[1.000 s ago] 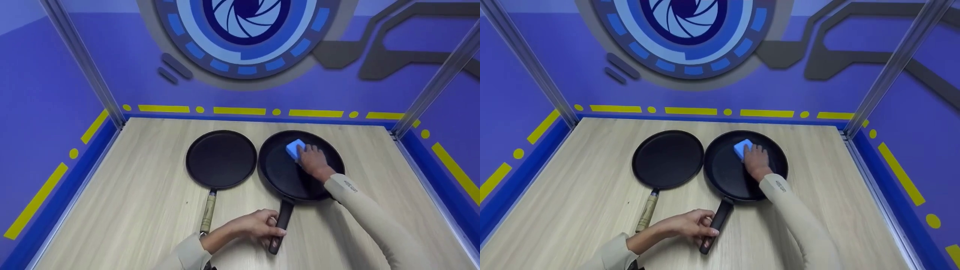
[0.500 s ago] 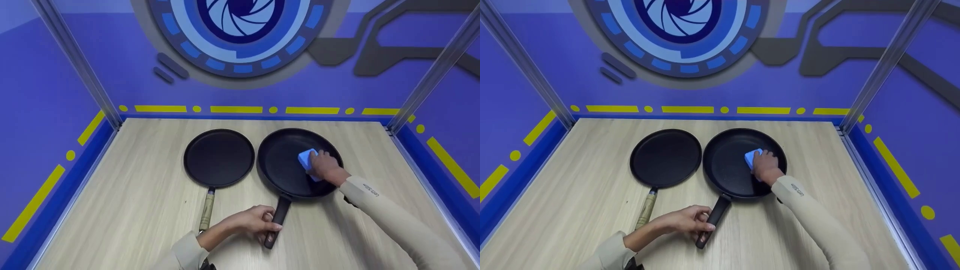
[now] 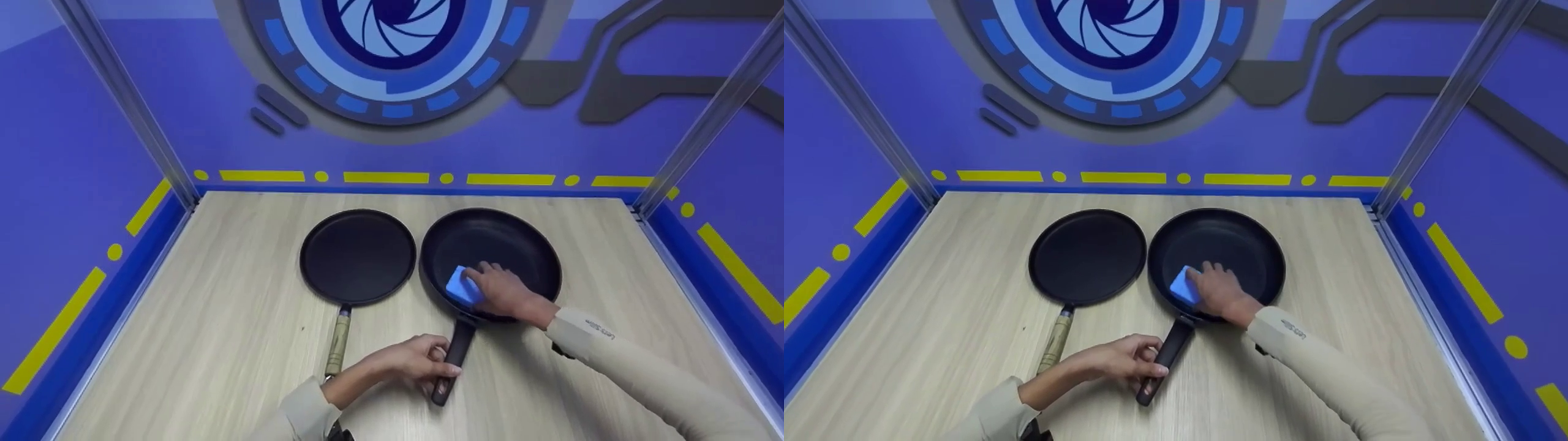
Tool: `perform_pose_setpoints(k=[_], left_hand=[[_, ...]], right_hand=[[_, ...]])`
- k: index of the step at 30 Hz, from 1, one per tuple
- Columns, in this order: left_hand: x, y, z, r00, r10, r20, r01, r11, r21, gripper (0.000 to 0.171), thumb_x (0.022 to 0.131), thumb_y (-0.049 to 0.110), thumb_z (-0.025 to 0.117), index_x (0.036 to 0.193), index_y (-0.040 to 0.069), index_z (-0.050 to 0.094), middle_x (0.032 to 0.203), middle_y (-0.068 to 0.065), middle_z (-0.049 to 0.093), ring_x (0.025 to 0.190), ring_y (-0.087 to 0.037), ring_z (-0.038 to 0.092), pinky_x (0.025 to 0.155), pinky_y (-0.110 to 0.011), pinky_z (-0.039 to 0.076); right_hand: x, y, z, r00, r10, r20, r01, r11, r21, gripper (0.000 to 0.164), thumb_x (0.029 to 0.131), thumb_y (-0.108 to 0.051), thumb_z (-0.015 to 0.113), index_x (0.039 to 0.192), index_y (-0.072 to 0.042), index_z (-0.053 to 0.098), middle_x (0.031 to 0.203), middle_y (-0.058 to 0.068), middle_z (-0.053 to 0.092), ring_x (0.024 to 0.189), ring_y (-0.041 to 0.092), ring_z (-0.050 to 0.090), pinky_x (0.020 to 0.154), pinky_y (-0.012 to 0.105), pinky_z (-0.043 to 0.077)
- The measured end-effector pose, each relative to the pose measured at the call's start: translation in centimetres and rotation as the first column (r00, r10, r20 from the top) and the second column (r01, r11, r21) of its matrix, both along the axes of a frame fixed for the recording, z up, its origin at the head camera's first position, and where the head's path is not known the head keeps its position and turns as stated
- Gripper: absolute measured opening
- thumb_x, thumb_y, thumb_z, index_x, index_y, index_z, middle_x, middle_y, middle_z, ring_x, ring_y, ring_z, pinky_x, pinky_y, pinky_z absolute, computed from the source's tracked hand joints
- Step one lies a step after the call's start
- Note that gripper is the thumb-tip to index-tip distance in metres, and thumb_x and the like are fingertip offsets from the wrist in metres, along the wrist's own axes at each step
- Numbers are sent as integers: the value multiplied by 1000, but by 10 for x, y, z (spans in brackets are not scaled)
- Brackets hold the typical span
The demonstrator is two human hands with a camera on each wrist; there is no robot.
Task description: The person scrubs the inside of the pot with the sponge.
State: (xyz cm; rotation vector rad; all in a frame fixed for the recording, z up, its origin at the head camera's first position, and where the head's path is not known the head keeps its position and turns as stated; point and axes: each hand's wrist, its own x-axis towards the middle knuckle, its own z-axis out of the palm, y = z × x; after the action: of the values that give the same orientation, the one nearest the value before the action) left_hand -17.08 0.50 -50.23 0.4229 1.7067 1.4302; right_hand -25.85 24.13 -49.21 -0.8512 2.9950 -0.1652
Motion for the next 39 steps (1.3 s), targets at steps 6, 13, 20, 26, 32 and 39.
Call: perform_pose_setpoints(k=[6,13,20,26,32,39], left_hand=[[-1,-1,1,1000,-1,-13,1,1000,-19,11,98,9,69,101,11,58,77,-1,69,60,-6,63,52,-19,51],[-5,1,2,1000,-23,-3,23,1000,2,12,98,7,67,97,12,56,73,0,66,57,-5,62,50,-18,49],[-3,-1,1,1000,-6,24,6,1000,-1,14,98,7,67,96,14,55,69,0,66,56,-5,63,49,-19,51],[-6,-8,3,999,27,26,-26,1000,-17,14,98,5,67,95,11,55,71,1,64,55,-6,62,48,-19,49],[-5,-9,2,1000,17,16,-17,1000,-18,18,99,3,65,90,12,52,68,1,63,53,-5,60,47,-18,47],[1,-2,3,999,33,-40,-35,998,-54,14,98,8,68,92,10,56,69,3,61,56,-4,59,48,-17,46]], right_hand=[[-28,-18,-4,983,-162,82,168,984,-65,69,76,-48,89,120,-5,59,103,23,62,88,43,65,71,56,59],[-66,-27,1,946,-304,117,306,952,-3,80,83,-55,80,126,7,53,113,35,62,97,51,66,79,59,59],[-95,7,3,895,-417,159,418,908,28,77,86,-47,81,134,7,55,124,37,60,111,50,63,87,62,56],[-98,37,10,863,-460,208,468,884,12,66,84,-42,83,126,5,65,121,31,67,104,44,68,84,58,57],[-86,53,17,855,-471,214,464,882,88,55,80,-48,86,92,2,64,94,25,70,90,43,70,81,62,57],[-72,56,18,867,-462,186,437,885,159,71,82,-52,82,112,10,64,107,33,68,95,49,69,81,62,58]])
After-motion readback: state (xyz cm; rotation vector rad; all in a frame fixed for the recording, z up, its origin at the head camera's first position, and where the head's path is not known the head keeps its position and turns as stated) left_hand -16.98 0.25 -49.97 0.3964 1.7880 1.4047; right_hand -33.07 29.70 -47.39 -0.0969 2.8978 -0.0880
